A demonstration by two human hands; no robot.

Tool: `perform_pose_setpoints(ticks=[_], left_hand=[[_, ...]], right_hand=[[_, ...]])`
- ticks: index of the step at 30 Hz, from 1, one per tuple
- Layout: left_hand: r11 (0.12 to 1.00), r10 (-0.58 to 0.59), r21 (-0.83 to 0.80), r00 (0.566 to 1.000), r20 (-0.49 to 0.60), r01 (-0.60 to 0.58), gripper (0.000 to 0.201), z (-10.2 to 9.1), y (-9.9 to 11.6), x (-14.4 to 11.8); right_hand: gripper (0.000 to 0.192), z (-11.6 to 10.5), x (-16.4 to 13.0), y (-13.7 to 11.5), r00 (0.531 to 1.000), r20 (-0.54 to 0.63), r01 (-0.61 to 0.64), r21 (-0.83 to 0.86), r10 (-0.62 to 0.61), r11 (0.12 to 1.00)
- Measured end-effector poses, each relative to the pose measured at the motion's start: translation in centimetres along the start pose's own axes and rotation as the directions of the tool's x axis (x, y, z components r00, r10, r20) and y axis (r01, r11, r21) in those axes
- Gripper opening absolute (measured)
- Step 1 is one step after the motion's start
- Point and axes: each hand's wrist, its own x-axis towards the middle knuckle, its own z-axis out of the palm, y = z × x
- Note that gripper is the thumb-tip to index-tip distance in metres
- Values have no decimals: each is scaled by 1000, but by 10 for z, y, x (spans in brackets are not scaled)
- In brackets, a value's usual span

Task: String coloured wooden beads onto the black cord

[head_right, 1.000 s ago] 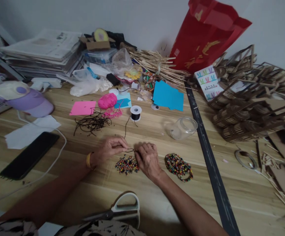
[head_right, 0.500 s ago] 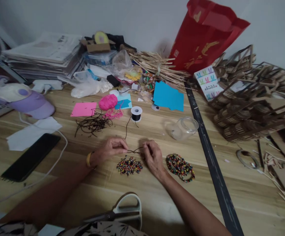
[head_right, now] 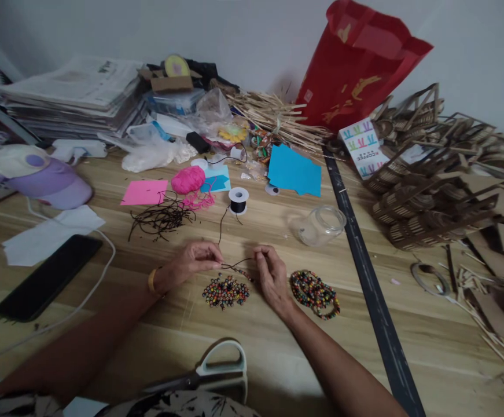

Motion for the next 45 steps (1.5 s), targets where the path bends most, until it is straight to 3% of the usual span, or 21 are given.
perform_pose_setpoints(ticks=[5, 10, 17, 31, 38, 45], left_hand=[[999, -2, 36, 1000, 26, 1, 17, 6, -3, 0], [994, 33, 108, 999, -33, -30, 13, 14, -12, 0], [977, 85, 200, 994, -67, -70, 7, 20, -18, 1], [894, 234, 404, 971, -56, -192, 8, 21, -16, -1], [706, 284, 654, 955, 90, -271, 4, 18, -13, -2], [596, 245, 740, 948, 202, -311, 8, 19, -12, -3]], right_hand=[[17, 2, -2, -6, 991, 69, 111, 64, -115, 992], [21, 3, -3, -11, 916, 258, 313, 13, -306, 950], [11, 5, -1, -2, 858, 313, 438, -29, -408, 899], [13, 4, -2, -4, 879, 330, 392, -85, -345, 916], [12, 3, -2, -3, 909, 274, 347, -82, -313, 934], [11, 5, -2, -2, 913, 262, 342, -75, -313, 937]])
